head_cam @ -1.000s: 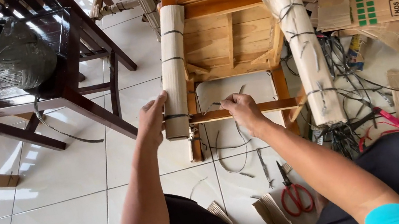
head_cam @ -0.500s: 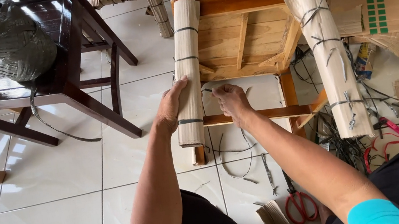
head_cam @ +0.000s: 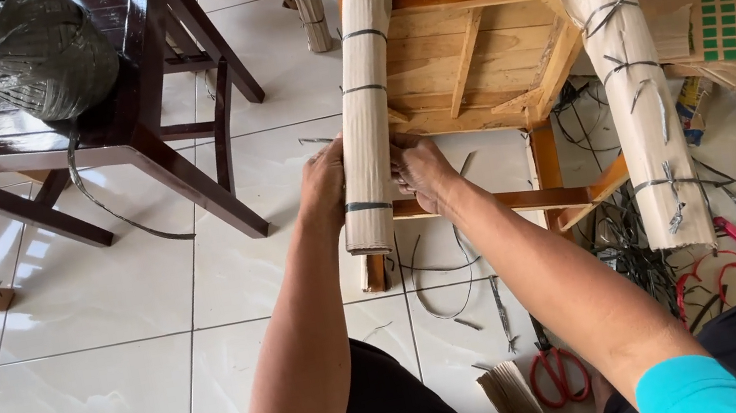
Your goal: Wrapping wooden chair legs with protective cardboard and securing them with plastic ties using scissors.
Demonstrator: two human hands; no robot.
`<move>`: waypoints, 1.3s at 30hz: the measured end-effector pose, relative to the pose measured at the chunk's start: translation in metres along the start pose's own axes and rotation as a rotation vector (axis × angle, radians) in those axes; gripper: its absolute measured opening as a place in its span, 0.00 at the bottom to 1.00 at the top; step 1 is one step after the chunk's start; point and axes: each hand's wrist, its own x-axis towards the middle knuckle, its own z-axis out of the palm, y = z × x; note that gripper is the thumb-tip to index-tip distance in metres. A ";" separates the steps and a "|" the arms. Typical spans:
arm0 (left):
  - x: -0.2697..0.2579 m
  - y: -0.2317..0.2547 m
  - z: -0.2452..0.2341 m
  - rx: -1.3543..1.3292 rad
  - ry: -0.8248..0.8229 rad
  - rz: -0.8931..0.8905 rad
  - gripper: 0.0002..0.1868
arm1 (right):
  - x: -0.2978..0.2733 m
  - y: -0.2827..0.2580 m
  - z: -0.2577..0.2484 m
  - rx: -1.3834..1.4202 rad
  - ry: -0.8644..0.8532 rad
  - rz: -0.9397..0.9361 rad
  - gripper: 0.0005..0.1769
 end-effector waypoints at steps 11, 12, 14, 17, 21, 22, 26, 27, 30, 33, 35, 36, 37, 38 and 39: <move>0.017 0.002 -0.014 0.440 0.334 0.702 0.13 | -0.059 -0.059 -0.023 -0.251 0.045 -0.141 0.10; 0.011 0.008 -0.014 0.428 0.339 0.810 0.13 | -0.062 -0.060 -0.027 -0.278 0.034 -0.177 0.12; -0.013 0.022 -0.007 0.427 0.281 0.848 0.12 | -0.069 -0.064 -0.034 -0.272 0.034 -0.204 0.12; -0.044 0.034 0.008 0.527 0.141 0.893 0.11 | -0.089 -0.079 -0.038 -0.214 0.019 -0.249 0.12; -0.025 0.025 0.017 0.814 0.053 0.931 0.08 | -0.103 -0.102 -0.036 -0.194 -0.071 -0.378 0.11; -0.029 0.028 0.018 0.814 0.051 0.928 0.08 | -0.102 -0.102 -0.036 -0.194 -0.070 -0.375 0.11; -0.043 0.037 0.023 0.881 -0.048 0.924 0.08 | -0.101 -0.110 -0.034 -0.226 -0.084 -0.484 0.11; -0.045 0.039 0.025 0.893 -0.087 0.948 0.09 | -0.101 -0.113 -0.033 -0.238 -0.082 -0.514 0.10; -0.047 0.039 0.025 1.001 -0.136 0.989 0.08 | -0.093 -0.113 -0.029 -0.238 -0.084 -0.516 0.11; -0.057 0.042 0.024 0.938 -0.182 0.991 0.09 | -0.093 -0.114 -0.025 -0.176 -0.134 -0.460 0.12; -0.031 0.027 0.018 0.901 -0.170 0.945 0.09 | -0.108 -0.120 -0.020 -0.160 -0.180 -0.432 0.12; -0.019 0.020 0.014 0.863 -0.157 0.897 0.11 | -0.116 -0.123 -0.017 -0.146 -0.226 -0.402 0.13; -0.032 0.029 0.016 0.860 -0.152 0.897 0.11 | -0.117 -0.122 -0.018 -0.149 -0.231 -0.403 0.13; -0.045 0.038 0.018 0.776 -0.190 0.841 0.11 | -0.119 -0.120 -0.019 -0.121 -0.238 -0.377 0.14; -0.059 0.047 0.020 0.691 -0.227 0.784 0.11 | -0.121 -0.117 -0.021 -0.094 -0.246 -0.350 0.15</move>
